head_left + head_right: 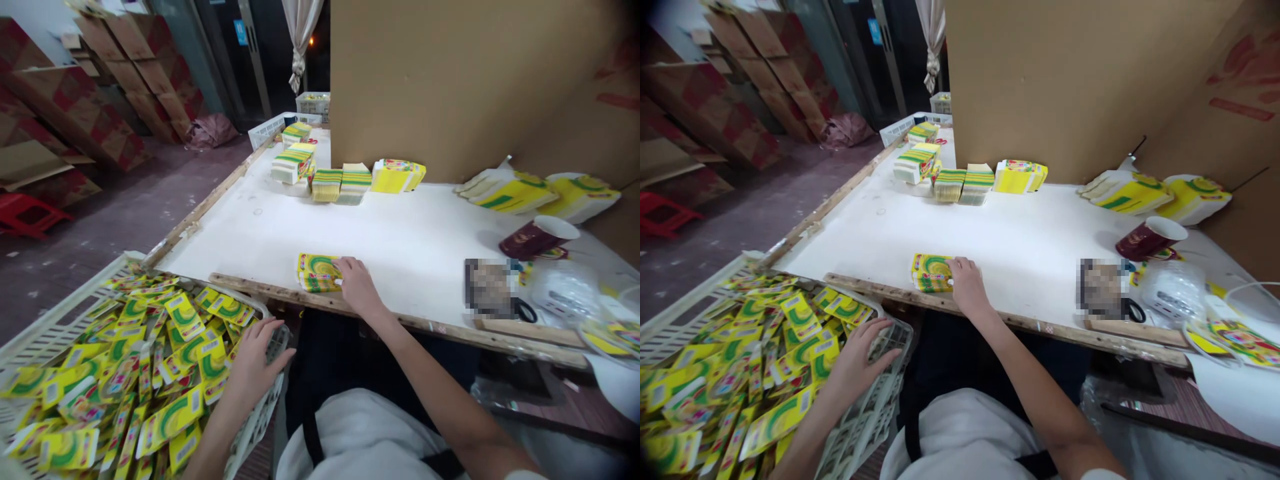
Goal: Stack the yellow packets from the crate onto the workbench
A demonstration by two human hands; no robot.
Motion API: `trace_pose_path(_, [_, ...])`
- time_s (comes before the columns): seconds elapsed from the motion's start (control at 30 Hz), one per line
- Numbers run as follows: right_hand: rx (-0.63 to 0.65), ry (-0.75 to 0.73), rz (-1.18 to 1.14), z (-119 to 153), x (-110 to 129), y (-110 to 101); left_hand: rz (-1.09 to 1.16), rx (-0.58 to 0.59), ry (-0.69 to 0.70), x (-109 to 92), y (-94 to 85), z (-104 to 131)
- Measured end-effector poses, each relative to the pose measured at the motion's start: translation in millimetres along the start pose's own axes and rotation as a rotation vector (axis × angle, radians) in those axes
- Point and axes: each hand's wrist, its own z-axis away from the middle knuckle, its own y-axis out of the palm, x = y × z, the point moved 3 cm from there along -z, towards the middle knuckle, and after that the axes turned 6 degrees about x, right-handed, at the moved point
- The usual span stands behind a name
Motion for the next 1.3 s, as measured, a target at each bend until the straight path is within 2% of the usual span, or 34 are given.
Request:
trace_pose_path(0.2, [0.01,0.027,0.004,-6.5,2.6,-3.5,0.209,0.073,0.001,-11.7,5.6,0.0])
trace_pose_path(0.4, [-0.048,0.079,-0.086,-0.9,3.0,-3.0,0.536,0.227,-0.107,-25.4,19.5,-1.8])
trace_pose_path(0.5, [-0.052,0.087,-0.162,-1.9,-0.5,-0.7,0.592,0.261,-0.134,-30.1,21.8,-2.8])
trace_pose_path(0.63, [-0.069,0.099,-0.296,-7.1,-7.0,-1.4,0.662,0.283,-0.154,-30.0,23.3,-2.7])
trace_pose_path(0.77, [-0.064,0.082,-0.444,-1.9,-2.7,-6.3,0.891,0.294,-0.173,-24.6,29.6,-3.5])
trace_pose_path(0.87, [-0.027,-0.017,-0.635,14.1,18.2,-8.4,1.131,0.171,-0.217,-21.2,33.6,-8.1])
trace_pose_path(0.97, [0.133,-0.171,-0.853,35.5,52.2,-0.3,1.432,-0.107,-0.3,-21.4,32.0,-12.5])
trace_pose_path(1.03, [0.23,-0.201,-0.96,47.3,72.7,11.0,1.579,-0.276,-0.318,-23.9,28.4,-12.8])
trace_pose_path(1.1, [0.212,-0.106,-1.092,53.5,84.1,23.9,1.625,-0.404,-0.279,-25.5,23.6,-10.6])
trace_pose_path(1.17, [0.209,0.008,-1.284,55.6,89.7,37.5,1.569,-0.507,-0.243,-23.2,19.8,-6.1])
trace_pose_path(1.23, [0.279,0.131,-1.498,56.6,92.4,50.6,1.476,-0.535,-0.253,-18.5,19.0,-1.7])
trace_pose_path(1.3, [0.371,0.236,-1.637,58.5,94.0,60.1,1.392,-0.495,-0.293,-14.2,20.7,0.7])
